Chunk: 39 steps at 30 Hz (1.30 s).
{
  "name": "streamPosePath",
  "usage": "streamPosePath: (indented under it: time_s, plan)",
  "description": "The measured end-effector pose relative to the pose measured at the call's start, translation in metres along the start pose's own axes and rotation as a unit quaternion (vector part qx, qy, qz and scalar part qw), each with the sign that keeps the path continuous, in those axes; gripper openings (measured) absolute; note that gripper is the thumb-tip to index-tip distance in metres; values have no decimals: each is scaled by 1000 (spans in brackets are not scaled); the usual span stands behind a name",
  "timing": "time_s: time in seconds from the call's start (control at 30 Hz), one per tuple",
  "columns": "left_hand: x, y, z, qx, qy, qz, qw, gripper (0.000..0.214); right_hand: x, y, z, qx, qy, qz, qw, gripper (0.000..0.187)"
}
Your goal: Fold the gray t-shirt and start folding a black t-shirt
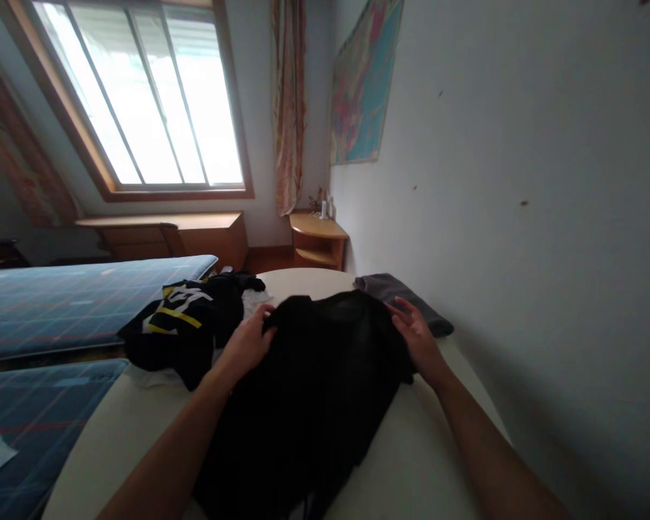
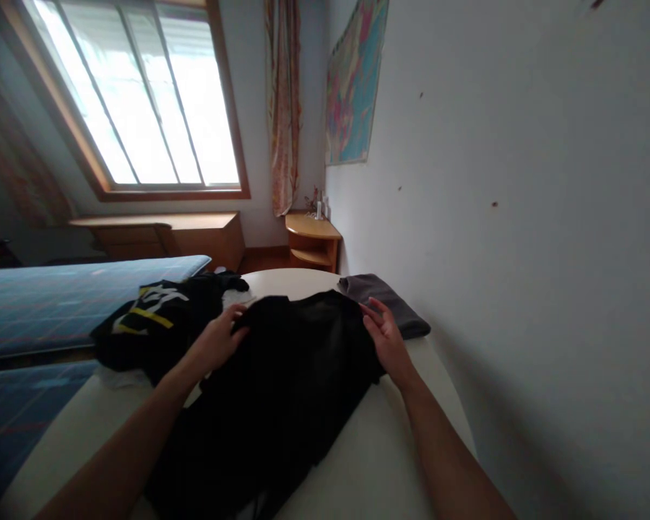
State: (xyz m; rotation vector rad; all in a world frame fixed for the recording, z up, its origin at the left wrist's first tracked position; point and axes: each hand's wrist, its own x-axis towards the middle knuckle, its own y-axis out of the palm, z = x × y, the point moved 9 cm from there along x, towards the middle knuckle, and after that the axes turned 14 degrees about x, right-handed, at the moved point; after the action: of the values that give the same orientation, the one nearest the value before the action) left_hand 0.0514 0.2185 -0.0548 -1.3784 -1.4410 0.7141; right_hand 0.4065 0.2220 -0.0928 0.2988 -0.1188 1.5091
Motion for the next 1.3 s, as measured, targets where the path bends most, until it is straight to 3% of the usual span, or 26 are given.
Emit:
streamPosePath:
  time_s: [0.07,0.13,0.23,0.37,0.47,0.57,0.7,0.77,0.83,0.9,0.97,1.03,1.1,1.2,1.3]
  plan:
    - [2,-22,16,-4,-60,-121,991,39,-4,9,3,-41,-43,33,998,74]
    - [0,-29,18,19,-67,-148,987,50,-11,22,-1,-132,-57,88,986,86]
    - [-5,-13,11,98,-48,-50,993,65,-20,34,-10,-269,-61,154,949,98]
    - [-21,25,1,172,-14,160,972,84,-19,31,-14,-357,-71,150,919,87]
    - [-29,40,-3,199,13,222,954,86,-17,29,-18,-386,-35,147,910,66]
    - [-33,49,-5,176,35,252,951,60,-17,29,-15,-351,1,130,927,47]
    - [-23,37,1,161,-3,200,966,25,-13,9,-3,-211,25,-10,977,44]
    - [-14,17,7,161,-44,124,978,17,-11,-3,7,-145,-22,-84,986,47]
    - [-6,-8,13,156,-80,30,984,15,-11,-7,17,-100,-89,-104,986,52]
    - [-4,-29,16,153,-106,-50,981,18,-13,1,24,-98,-144,-64,983,59]
    - [-5,-35,16,166,-113,-65,978,22,-17,23,23,-154,-160,40,974,66]
    - [-7,-28,16,190,-112,-11,975,28,-25,50,8,-244,-122,176,946,71]
    - [-13,-13,16,220,-109,79,966,37,-35,65,-12,-322,-57,273,905,73]
    - [-24,6,18,260,-91,183,944,50,-40,69,-25,-369,-3,303,879,49]
    - [-31,27,16,244,-40,249,937,52,-37,70,-19,-345,-24,295,891,11]
